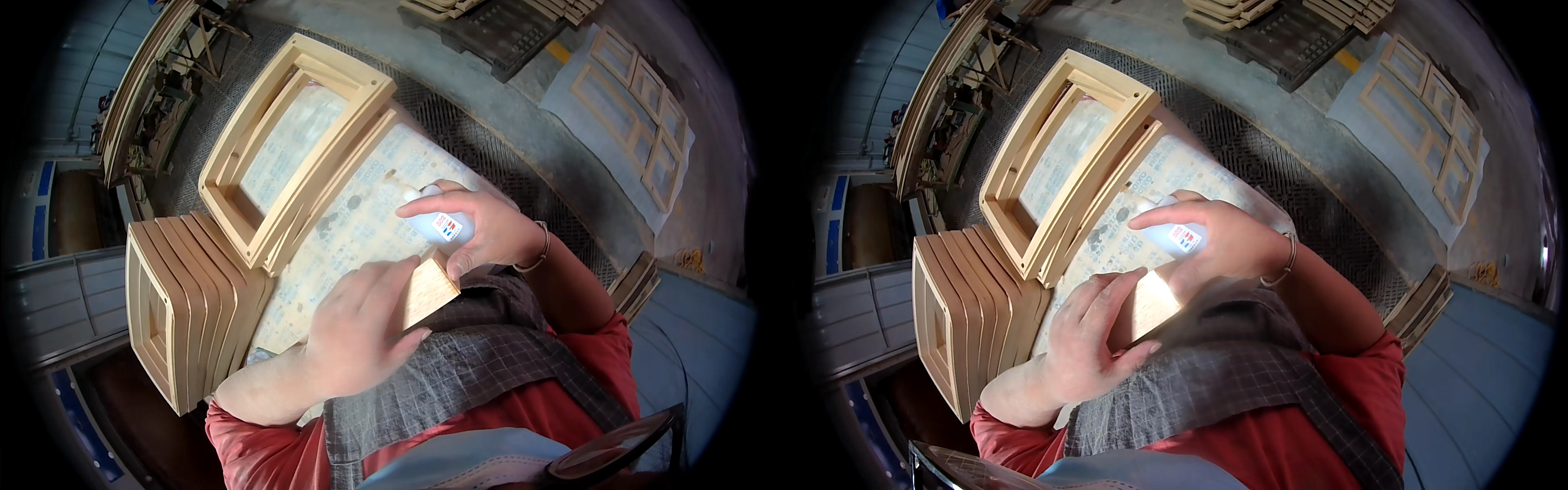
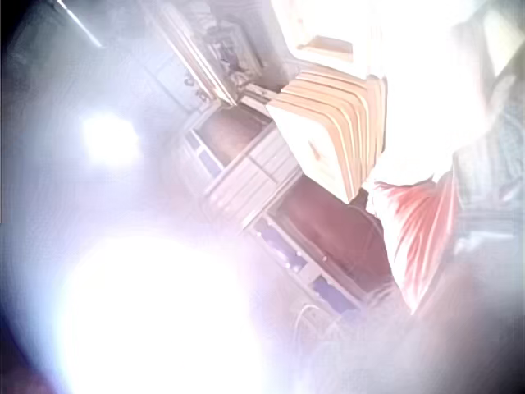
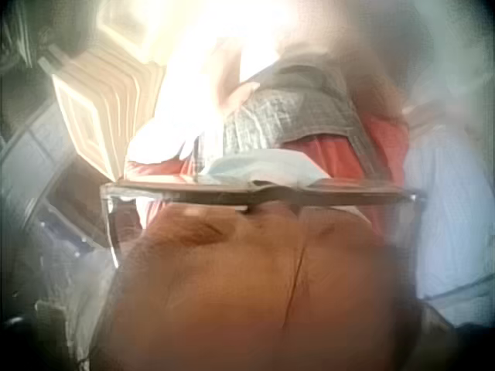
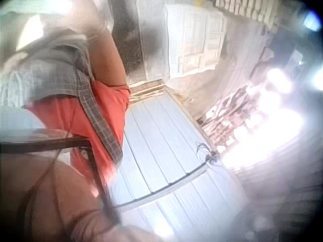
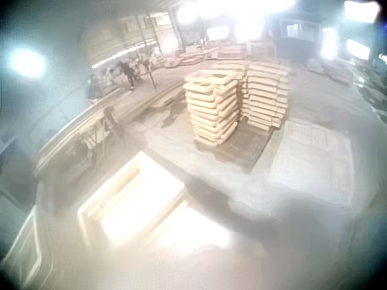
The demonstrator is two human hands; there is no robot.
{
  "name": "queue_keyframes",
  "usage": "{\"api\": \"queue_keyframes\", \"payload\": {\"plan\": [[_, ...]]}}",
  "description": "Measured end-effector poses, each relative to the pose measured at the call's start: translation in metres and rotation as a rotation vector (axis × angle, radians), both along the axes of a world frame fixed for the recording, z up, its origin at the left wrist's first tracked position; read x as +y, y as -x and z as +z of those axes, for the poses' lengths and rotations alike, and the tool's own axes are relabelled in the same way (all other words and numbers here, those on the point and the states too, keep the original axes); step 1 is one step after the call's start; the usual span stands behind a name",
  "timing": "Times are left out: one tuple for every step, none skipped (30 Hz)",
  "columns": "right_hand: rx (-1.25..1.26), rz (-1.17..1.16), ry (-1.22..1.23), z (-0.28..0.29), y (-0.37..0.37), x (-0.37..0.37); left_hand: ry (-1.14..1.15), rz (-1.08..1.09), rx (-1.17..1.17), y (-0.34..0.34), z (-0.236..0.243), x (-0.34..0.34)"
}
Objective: The person applies glue to the edges of a wooden frame piece, then uses a handheld power sander to smooth the surfaces. They wipe the sanded wood with a cloth and place the finished piece onto a stack of similar frames.
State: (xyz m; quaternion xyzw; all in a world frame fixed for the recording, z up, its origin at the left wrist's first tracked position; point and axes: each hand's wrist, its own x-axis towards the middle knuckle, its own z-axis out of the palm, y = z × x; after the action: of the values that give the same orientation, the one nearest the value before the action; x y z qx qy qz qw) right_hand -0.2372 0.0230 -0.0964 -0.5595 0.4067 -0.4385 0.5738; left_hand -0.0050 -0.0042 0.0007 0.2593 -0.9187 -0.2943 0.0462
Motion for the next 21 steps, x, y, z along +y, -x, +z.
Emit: {"api": "queue_keyframes", "payload": {"plan": [[-0.009,0.007,0.023,-0.001,0.000,-0.001,-0.004,-0.006,-0.001,0.000,0.000,0.000],[0.030,0.031,0.052,0.001,0.002,-0.002,-0.003,-0.007,-0.013,-0.001,0.000,0.000],[0.036,0.039,0.065,0.001,0.003,-0.002,-0.001,-0.010,-0.012,-0.002,0.001,0.000],[0.043,0.046,0.078,0.000,0.003,-0.003,0.001,-0.013,-0.012,-0.001,0.001,-0.001],[0.049,0.053,0.090,-0.002,0.004,-0.003,0.003,-0.015,-0.012,-0.001,0.002,-0.001],[0.040,0.058,0.126,-0.006,0.004,-0.003,-0.011,-0.014,-0.014,-0.001,0.003,-0.001],[0.043,0.070,0.141,-0.004,0.005,-0.004,-0.016,-0.008,-0.014,-0.001,0.003,-0.001],[0.058,0.072,0.132,-0.002,0.005,-0.003,-0.015,-0.006,-0.016,-0.001,0.003,0.000],[0.071,0.076,0.124,0.000,0.005,-0.004,-0.013,-0.003,-0.017,0.000,0.004,-0.001],[0.074,0.080,0.112,0.001,0.006,-0.004,-0.014,-0.002,-0.015,0.000,0.004,-0.001],[0.076,0.085,0.099,0.003,0.006,-0.005,-0.015,-0.001,-0.013,0.000,0.004,-0.001],[0.078,0.091,0.085,0.004,0.006,-0.005,-0.018,0.003,-0.010,0.001,0.004,-0.001],[0.099,0.101,0.095,0.006,0.008,-0.006,-0.020,0.009,-0.012,0.001,0.003,-0.001],[0.119,0.110,0.089,0.008,0.009,-0.007,-0.022,0.016,-0.015,0.002,0.003,0.000],[0.140,0.117,0.086,0.011,0.010,-0.007,-0.022,0.022,-0.016,0.003,0.003,0.001],[0.162,0.121,0.075,0.013,0.010,-0.007,-0.018,0.024,-0.030,0.003,0.002,0.002],[0.144,0.070,0.147,0.004,0.008,-0.007,-0.018,0.035,-0.025,0.004,0.004,0.004],[0.137,0.074,0.133,0.004,0.008,-0.007,-0.022,0.032,-0.020,0.004,0.004,0.004],[0.131,0.079,0.119,0.005,0.008,-0.008,-0.025,0.029,-0.016,0.004,0.004,0.003],[0.131,0.078,0.106,0.008,0.008,-0.009,-0.026,0.030,-0.016,0.003,0.003,0.003],[0.152,0.088,0.118,0.009,0.008,-0.011,-0.028,0.030,-0.015,0.003,0.003,0.003]]}}
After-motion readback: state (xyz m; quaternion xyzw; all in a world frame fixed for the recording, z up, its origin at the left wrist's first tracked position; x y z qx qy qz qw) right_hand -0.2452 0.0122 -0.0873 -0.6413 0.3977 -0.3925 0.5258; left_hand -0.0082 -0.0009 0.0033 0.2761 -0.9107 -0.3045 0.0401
